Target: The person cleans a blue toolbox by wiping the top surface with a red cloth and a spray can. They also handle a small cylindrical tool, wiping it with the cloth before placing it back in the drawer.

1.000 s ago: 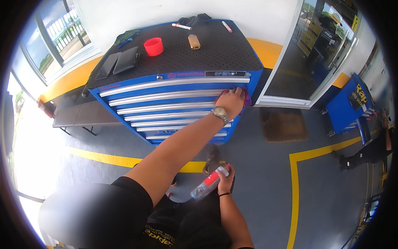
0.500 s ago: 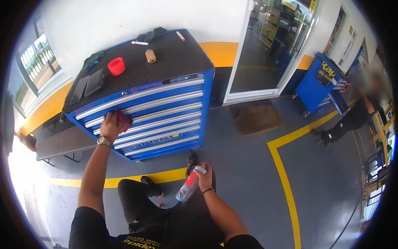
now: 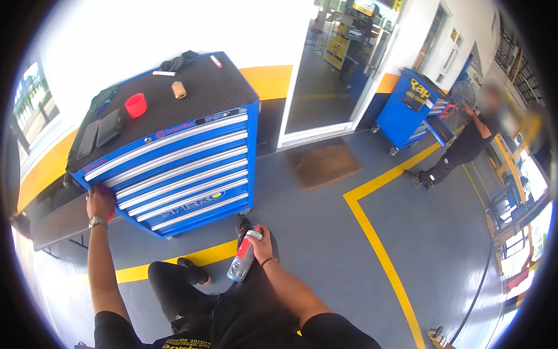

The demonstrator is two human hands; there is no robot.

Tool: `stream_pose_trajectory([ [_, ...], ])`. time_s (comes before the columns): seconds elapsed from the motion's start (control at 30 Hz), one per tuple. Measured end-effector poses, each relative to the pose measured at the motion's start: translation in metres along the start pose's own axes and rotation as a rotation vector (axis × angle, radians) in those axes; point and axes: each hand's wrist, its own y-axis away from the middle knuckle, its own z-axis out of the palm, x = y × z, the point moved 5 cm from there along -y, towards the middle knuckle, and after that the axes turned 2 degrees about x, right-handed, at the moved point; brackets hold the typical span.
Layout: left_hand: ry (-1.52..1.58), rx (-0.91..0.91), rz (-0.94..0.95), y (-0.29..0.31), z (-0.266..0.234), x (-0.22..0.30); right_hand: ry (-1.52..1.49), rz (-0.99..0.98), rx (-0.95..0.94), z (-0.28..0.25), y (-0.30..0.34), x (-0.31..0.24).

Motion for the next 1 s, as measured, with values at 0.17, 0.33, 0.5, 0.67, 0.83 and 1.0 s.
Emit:
stream_pose_trajectory([
  [0.17,-0.138,-0.44,-0.072,0.038,0.026,0.015,-0.22,0.092,-0.033,0.012,0.01,-0.006],
  [0.33,0.176,-0.432,-0.017,0.132,0.099,0.026,-0.071,0.001,-0.006,0.002,-0.002,0.012],
  [0.5,0.315,-0.457,-0.023,0.206,0.136,0.034,-0.012,0.015,0.011,-0.003,-0.006,0.018],
  [0.67,0.633,-0.414,-0.227,0.232,0.157,0.009,-0.038,-0.021,-0.008,-0.002,-0.006,0.017],
  [0.83,1.643,-0.576,-0.889,0.242,0.13,0.038,0.032,-0.004,-0.006,0.001,0.009,-0.02],
  [1.0,0.287,-0.024,0.087,0.197,0.01,0.081,-0.054,-0.011,-0.019,0.001,-0.002,0.005],
])
